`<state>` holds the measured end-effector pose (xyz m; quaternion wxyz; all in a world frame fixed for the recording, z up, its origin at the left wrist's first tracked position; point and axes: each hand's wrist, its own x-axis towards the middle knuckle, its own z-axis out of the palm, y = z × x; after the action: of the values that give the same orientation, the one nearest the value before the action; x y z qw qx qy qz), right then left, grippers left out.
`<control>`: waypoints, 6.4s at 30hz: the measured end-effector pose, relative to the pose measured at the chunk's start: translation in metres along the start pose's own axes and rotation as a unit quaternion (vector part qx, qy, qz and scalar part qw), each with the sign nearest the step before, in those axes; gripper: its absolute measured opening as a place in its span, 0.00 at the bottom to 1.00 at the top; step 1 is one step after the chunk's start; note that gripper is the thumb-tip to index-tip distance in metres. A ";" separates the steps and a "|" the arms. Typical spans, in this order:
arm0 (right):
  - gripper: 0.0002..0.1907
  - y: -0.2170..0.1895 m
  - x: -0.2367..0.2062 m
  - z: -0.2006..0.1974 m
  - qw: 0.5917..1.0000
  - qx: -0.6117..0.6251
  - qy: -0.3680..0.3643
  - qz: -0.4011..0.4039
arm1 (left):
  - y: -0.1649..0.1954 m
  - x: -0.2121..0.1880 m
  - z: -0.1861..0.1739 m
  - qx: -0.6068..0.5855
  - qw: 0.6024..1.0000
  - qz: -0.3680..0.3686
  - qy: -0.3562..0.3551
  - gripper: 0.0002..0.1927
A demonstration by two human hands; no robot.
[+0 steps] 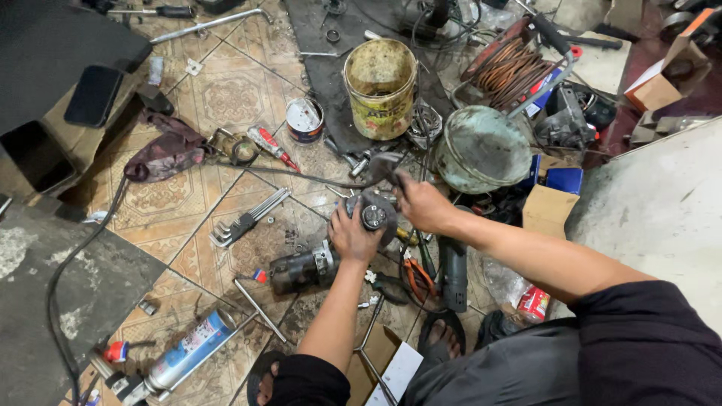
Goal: The person sits on the floor and uses a hammer to tap a cylindrical metal component, then inserts a smaller metal piece into the cylinder and continues tapping to seat it. The person adjusts the part and hammers it repeatedly to secure the assembly.
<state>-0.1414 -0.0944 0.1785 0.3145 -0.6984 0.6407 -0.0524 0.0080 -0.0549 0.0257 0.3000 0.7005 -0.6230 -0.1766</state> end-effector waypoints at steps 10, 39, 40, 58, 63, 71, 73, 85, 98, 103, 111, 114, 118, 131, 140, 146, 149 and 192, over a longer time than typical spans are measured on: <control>0.17 -0.008 -0.003 -0.003 0.991 -0.032 0.028 -0.124 | 0.002 0.004 -0.005 -0.016 0.998 0.051 0.020 0.45; 0.19 -0.011 -0.005 -0.010 0.986 -0.058 -0.017 -0.154 | -0.011 0.005 -0.020 -0.160 0.964 0.192 0.089 0.33; 0.20 -0.010 -0.004 -0.011 0.987 -0.053 -0.015 -0.154 | -0.009 0.006 -0.022 -0.165 0.961 0.200 0.093 0.32; 0.25 -0.014 -0.009 -0.021 0.992 -0.035 -0.038 -0.112 | -0.005 -0.004 -0.011 -0.115 0.977 0.140 0.109 0.36; 0.24 -0.016 -0.011 -0.024 0.990 -0.040 -0.023 -0.136 | -0.009 0.000 -0.018 -0.164 0.966 0.189 0.065 0.35; 0.23 -0.022 -0.011 -0.021 0.983 -0.064 -0.020 -0.171 | -0.005 0.007 -0.026 -0.128 0.981 0.148 0.011 0.37; 0.22 -0.024 -0.011 -0.022 0.979 -0.071 -0.022 -0.187 | -0.002 0.000 -0.020 -0.123 0.972 0.177 0.092 0.39; 0.20 -0.035 -0.008 -0.022 0.982 -0.070 -0.059 -0.165 | -0.003 -0.008 -0.013 -0.157 0.965 0.165 0.131 0.37; 0.20 -0.040 -0.008 -0.023 0.984 -0.066 -0.059 -0.153 | -0.003 -0.005 -0.010 -0.126 0.969 0.167 0.132 0.36; 0.21 -0.042 -0.008 -0.024 0.984 -0.081 -0.064 -0.145 | -0.003 -0.006 -0.010 -0.120 0.970 0.166 0.128 0.37; 0.21 -0.044 -0.008 -0.024 0.983 -0.091 -0.068 -0.146 | -0.002 -0.008 -0.008 -0.116 0.969 0.165 0.141 0.36; 0.21 -0.044 -0.008 -0.025 0.980 -0.089 -0.055 -0.169 | -0.002 -0.004 -0.010 -0.117 0.971 0.166 0.127 0.38; 0.19 -0.044 -0.007 -0.026 0.985 -0.094 -0.084 -0.121 | -0.002 0.002 -0.014 -0.084 0.981 0.159 0.074 0.41; 0.19 -0.040 -0.006 -0.022 0.980 -0.113 -0.062 -0.149 | 0.000 0.002 -0.013 -0.080 0.986 0.133 0.054 0.36; 0.21 -0.038 -0.005 -0.021 0.984 -0.111 -0.059 -0.126 | 0.001 0.005 -0.013 -0.070 0.988 0.132 0.044 0.36; 0.20 -0.037 -0.004 -0.020 0.986 -0.106 -0.071 -0.110 | 0.000 0.006 -0.014 -0.066 0.989 0.130 0.032 0.37; 0.20 -0.035 -0.004 -0.018 0.986 -0.108 -0.073 -0.105 | -0.002 0.005 -0.014 -0.068 0.988 0.134 0.038 0.37; 0.16 -0.025 0.004 -0.064 0.982 -0.095 0.042 -0.159 | 0.000 0.008 -0.015 0.013 0.998 0.050 0.022 0.52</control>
<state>-0.1500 -0.1230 0.2408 0.2076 -0.8151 0.5362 -0.0701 0.0186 -0.0600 0.0386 0.3127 0.6762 -0.6526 -0.1379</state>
